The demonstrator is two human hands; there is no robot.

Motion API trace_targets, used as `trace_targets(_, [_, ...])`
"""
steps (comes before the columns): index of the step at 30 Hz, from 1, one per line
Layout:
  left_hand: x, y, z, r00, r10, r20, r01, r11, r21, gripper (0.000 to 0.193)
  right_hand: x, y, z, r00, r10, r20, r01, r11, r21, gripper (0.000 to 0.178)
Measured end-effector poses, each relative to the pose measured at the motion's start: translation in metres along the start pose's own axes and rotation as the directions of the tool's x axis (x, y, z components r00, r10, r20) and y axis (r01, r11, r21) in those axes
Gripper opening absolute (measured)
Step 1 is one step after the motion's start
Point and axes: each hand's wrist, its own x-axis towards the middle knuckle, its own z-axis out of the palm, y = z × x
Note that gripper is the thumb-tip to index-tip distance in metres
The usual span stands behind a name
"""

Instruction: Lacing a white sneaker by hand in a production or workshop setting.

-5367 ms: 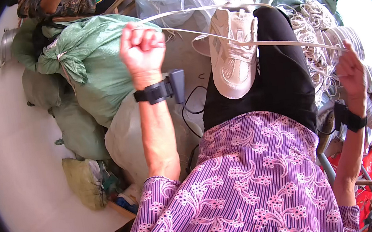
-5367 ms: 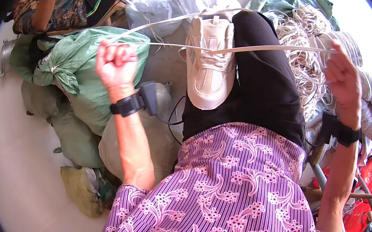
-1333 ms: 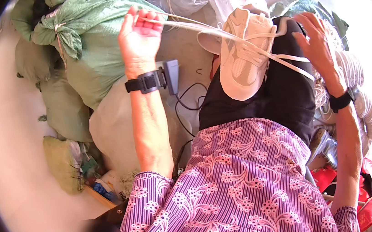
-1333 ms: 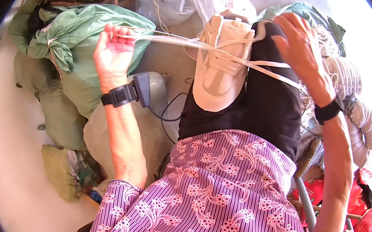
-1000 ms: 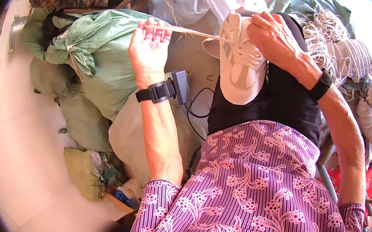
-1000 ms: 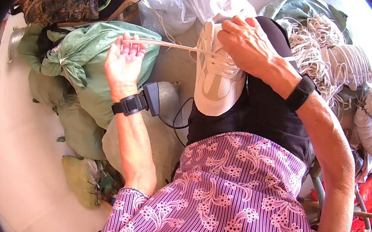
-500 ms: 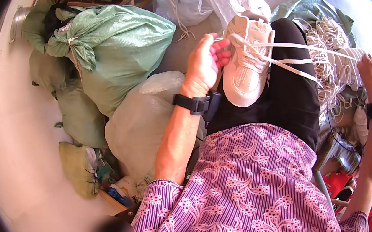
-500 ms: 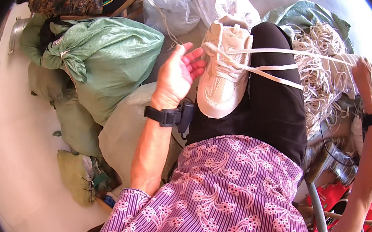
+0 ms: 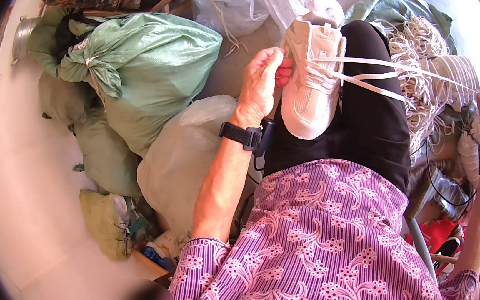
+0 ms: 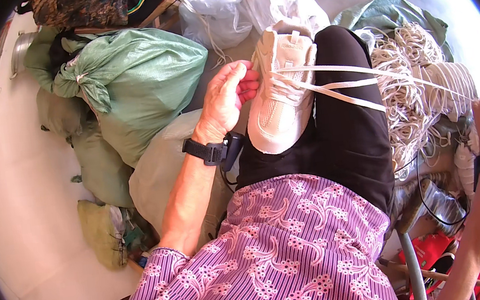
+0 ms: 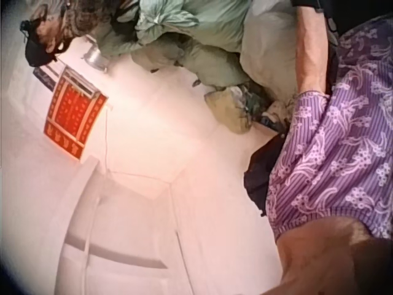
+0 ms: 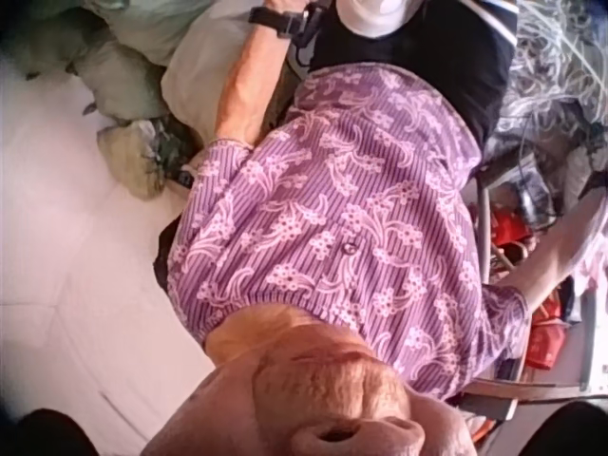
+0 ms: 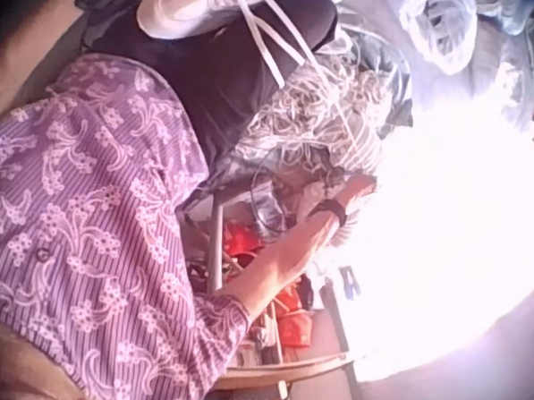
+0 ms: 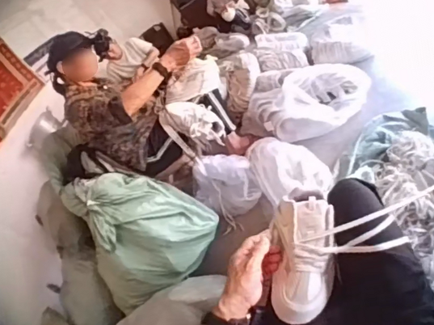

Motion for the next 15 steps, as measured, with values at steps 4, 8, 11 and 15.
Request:
trace_targets(4, [-0.004,0.025,0.024,0.992,0.105,0.063,-0.121,0.917,0.380,0.025,-0.018,-0.160,-0.046,0.998,-0.038,0.040,0.026,0.964,0.266,0.011])
trace_targets(8, [-0.001,0.039,0.057,0.962,-0.066,0.264,-0.110,0.793,0.599,0.024,-0.060,-0.339,-0.152,0.918,-0.362,-0.159,0.376,0.672,0.638,0.008])
trace_targets(11, [0.002,0.038,0.066,0.952,-0.100,0.289,-0.119,0.750,0.651,0.026,-0.080,-0.404,-0.180,0.790,-0.510,-0.340,0.590,0.480,0.650,0.007])
trace_targets(15, [0.006,0.039,0.073,0.946,-0.162,0.281,-0.087,0.706,0.703,0.027,-0.092,-0.431,-0.176,0.739,-0.589,-0.326,0.632,0.440,0.638,0.005])
